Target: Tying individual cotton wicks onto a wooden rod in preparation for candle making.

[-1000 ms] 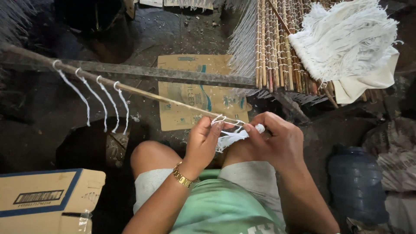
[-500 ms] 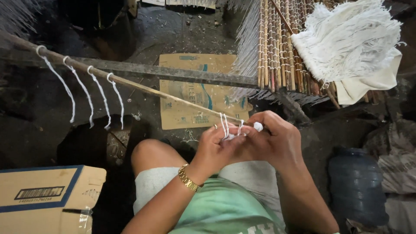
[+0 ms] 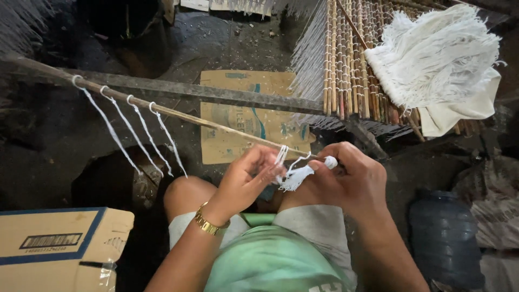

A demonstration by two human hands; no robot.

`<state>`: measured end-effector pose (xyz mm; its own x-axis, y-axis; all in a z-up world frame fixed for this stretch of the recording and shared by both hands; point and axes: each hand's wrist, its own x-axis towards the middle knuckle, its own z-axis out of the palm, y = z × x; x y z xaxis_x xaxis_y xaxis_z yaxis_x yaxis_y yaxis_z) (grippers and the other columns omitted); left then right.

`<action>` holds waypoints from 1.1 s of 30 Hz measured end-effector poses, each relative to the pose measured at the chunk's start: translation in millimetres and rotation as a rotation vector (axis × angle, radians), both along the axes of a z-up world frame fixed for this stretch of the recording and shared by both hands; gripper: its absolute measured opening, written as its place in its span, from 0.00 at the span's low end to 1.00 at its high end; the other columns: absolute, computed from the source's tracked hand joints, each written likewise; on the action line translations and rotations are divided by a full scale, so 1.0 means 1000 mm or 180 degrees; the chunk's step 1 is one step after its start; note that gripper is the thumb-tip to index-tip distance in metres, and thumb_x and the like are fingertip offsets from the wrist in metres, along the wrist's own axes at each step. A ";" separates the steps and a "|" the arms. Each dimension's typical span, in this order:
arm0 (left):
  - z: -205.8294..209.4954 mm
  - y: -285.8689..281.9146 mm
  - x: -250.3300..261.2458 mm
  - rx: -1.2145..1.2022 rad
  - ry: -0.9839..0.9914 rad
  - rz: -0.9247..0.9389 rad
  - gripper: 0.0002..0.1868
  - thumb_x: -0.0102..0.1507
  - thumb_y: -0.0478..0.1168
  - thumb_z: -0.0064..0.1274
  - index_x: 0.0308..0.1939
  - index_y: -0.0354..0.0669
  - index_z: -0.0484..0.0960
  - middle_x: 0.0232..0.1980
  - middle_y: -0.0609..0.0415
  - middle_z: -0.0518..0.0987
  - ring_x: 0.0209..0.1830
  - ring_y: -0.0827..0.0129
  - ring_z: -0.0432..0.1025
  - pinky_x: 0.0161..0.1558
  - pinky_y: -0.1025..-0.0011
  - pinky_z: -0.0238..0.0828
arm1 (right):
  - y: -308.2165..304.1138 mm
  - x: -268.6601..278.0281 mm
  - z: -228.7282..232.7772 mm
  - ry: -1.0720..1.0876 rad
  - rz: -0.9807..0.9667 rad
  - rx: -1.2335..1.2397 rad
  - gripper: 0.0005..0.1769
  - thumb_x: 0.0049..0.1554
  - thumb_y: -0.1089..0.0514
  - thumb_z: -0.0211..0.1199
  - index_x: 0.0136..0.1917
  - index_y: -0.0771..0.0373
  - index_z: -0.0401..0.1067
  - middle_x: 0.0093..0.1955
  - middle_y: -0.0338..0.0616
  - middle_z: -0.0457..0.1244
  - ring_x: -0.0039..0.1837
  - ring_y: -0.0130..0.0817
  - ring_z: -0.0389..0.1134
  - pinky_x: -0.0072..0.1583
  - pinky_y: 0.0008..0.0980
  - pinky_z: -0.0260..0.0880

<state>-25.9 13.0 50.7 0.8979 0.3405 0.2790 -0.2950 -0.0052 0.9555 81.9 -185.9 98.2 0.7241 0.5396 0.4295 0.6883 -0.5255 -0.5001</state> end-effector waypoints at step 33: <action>-0.032 -0.011 0.037 -0.4758 -0.0505 0.0071 0.23 0.71 0.58 0.42 0.23 0.56 0.62 0.22 0.70 0.58 0.22 0.78 0.58 0.24 0.80 0.49 | 0.012 0.007 -0.006 0.0029 0.0704 -0.0197 0.14 0.63 0.52 0.56 0.58 0.45 0.79 0.35 0.35 0.62 0.34 0.42 0.68 0.41 0.36 0.71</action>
